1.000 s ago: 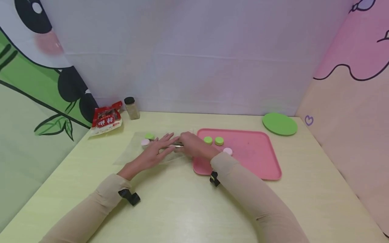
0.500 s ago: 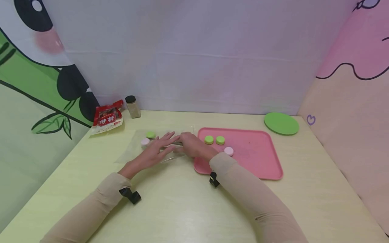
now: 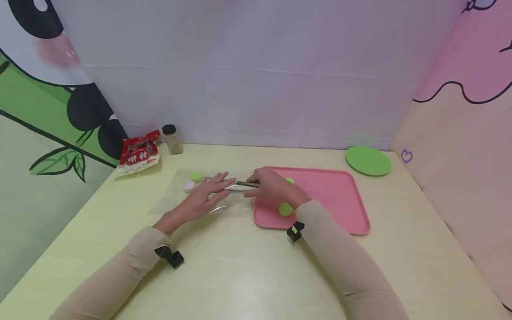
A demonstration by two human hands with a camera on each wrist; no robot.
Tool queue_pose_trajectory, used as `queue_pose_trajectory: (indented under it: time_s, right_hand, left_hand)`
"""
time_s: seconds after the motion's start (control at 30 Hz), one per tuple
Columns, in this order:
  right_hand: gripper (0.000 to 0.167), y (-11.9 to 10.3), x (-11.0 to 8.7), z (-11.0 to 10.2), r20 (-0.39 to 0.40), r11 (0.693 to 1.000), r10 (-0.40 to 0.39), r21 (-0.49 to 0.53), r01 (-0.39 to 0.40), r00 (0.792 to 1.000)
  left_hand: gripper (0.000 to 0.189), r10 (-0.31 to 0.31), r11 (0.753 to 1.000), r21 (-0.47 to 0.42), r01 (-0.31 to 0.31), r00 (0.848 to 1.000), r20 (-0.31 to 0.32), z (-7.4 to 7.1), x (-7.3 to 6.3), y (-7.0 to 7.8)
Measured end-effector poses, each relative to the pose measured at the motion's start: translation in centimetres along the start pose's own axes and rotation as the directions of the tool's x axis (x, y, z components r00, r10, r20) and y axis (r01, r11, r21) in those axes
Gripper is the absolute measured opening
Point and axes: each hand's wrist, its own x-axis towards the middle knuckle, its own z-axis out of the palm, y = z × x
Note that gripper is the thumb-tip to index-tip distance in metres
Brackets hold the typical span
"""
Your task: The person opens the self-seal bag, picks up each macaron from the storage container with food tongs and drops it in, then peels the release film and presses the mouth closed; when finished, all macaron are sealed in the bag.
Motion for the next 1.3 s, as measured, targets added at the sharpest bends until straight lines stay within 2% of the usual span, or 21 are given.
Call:
queue_pose_trajectory:
  time_s: [0.1,0.2,0.47,0.7,0.83,0.93,1.17,1.3]
  right_hand:
    - [0.019,0.5,-1.1,-1.0,-0.010,1.000,-0.009,0.008,0.009,1.000]
    - [0.012,1.0,-2.5,-1.9,-0.021,1.000,0.006,0.010,-0.006,1.000]
    - [0.027,2.7,-7.6,-4.1,-0.022,0.995,0.104,0.008,-0.104,0.994]
    - [0.034,5.1,-12.6,-4.8,-0.101,0.992,0.127,0.009,-0.127,0.987]
    - [0.021,6.9,-14.9,-5.3,-0.149,0.994,0.113,0.007,-0.113,0.982]
    - [0.017,8.1,-16.4,-5.9,-0.179,0.993,0.118,0.009,-0.119,0.977]
    - [0.024,9.8,-19.9,-8.3,-0.199,0.983,0.181,0.066,-0.171,0.963]
    - [0.025,11.0,-21.1,-8.7,-0.201,0.979,0.198,0.085,-0.184,0.959]
  left_hand:
    - [0.047,-0.002,1.000,0.006,0.002,1.000,0.002,-0.1,0.0,0.0]
    - [0.046,-0.010,1.000,0.002,0.010,1.000,0.004,-0.1,0.0,0.0]
    - [0.045,-0.025,0.999,-0.026,0.025,1.000,0.000,-0.1,-0.1,0.0]
    - [0.045,-0.029,0.999,-0.034,0.029,1.000,0.004,0.0,-0.1,0.0]
    - [0.046,-0.034,0.999,-0.037,0.034,0.999,0.003,0.0,0.0,-0.1]
    - [0.046,-0.034,0.999,-0.036,0.034,0.999,0.000,-0.1,0.0,-0.1]
    - [0.046,-0.037,0.999,-0.029,0.037,0.999,0.000,0.0,0.0,-0.1]
    - [0.046,-0.036,0.999,-0.023,0.036,0.999,-0.005,0.1,0.0,-0.2]
